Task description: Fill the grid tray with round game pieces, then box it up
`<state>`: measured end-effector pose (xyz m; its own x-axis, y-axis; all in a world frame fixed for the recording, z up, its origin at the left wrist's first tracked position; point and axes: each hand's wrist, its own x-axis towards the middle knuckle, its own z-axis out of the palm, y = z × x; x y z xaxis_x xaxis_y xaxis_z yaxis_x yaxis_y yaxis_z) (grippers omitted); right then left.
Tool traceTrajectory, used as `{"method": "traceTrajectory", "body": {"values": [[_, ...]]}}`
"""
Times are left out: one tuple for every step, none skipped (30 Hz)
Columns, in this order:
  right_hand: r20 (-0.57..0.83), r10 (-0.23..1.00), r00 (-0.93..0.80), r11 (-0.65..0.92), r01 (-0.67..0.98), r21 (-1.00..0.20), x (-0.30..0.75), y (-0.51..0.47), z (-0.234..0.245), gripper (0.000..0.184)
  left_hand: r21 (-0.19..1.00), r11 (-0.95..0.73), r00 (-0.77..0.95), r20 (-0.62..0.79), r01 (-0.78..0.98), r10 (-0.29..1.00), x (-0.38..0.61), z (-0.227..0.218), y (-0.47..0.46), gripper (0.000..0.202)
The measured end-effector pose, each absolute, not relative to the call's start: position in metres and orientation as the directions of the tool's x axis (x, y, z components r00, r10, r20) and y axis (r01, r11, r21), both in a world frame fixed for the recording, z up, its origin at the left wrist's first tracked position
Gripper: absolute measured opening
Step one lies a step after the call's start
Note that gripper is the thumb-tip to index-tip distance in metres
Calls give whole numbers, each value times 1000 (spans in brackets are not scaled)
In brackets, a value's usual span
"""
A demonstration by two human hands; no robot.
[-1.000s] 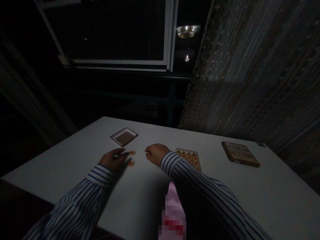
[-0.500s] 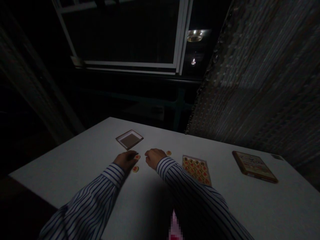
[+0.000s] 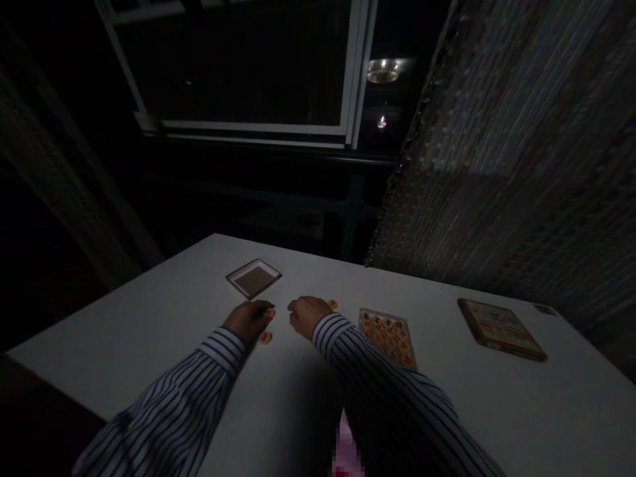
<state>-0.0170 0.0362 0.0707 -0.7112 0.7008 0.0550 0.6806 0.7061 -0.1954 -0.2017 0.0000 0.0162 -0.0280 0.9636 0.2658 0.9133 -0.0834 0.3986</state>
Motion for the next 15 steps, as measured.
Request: {"method": "traceTrajectory", "body": {"values": [[55, 701, -711, 704, 679, -206, -16, 36, 72, 33, 392, -91, -23, 278, 915, 960, -202, 17, -1, 29], [59, 700, -711, 705, 676, -215, -14, 36, 73, 33, 389, -95, -25, 291, 916, 956, -202, 19, -1, 30], [64, 698, -713, 707, 671, -223, -13, 36, 74, 33, 388, -96, -30, 306, 916, 952, -202, 21, -2, 31], [71, 696, -715, 709, 667, -231, -11, 36, 75, 33, 390, -100, -33, 321, 916, 946, -201, 24, -3, 32], [81, 694, -715, 711, 662, -237, -10, 37, 76, 33, 392, -107, -34, 336, 914, 941, -201, 27, -5, 33], [92, 692, -716, 713, 658, -242, -8, 37, 77, 33, 397, -116, -34, 351, 911, 936, -199, 31, -6, 34], [103, 691, -716, 715, 655, -245, -6, 37, 79, 33, 403, -129, -28, 362, 906, 932, -198, 34, -7, 34], [114, 691, -714, 716, 653, -247, -4, 36, 80, 33, 410, -141, -26, 375, 901, 927, -196, 38, -9, 33], [122, 689, -715, 718, 650, -248, -2, 36, 82, 33, 421, -151, -27, 387, 894, 922, -193, 42, -10, 33], [130, 689, -713, 719, 649, -248, 1, 35, 84, 33, 435, -163, -29, 402, 886, 915, -190, 45, -11, 32], [137, 689, -712, 719, 648, -250, 3, 35, 86, 33, 448, -174, -33, 419, 877, 908, -187, 48, -13, 32], [143, 690, -709, 718, 648, -253, 5, 34, 87, 33, 458, -189, -33, 434, 869, 900, -184, 50, -14, 31], [148, 693, -706, 716, 649, -256, 8, 33, 89, 33, 465, -204, -32, 450, 862, 893, -181, 52, -15, 31], [153, 694, -704, 715, 649, -259, 10, 33, 90, 33, 468, -219, -28, 465, 856, 885, -178, 53, -15, 30], [161, 694, -701, 715, 648, -262, 13, 32, 92, 32, 469, -235, -20, 478, 851, 878, -175, 54, -16, 30]]}}
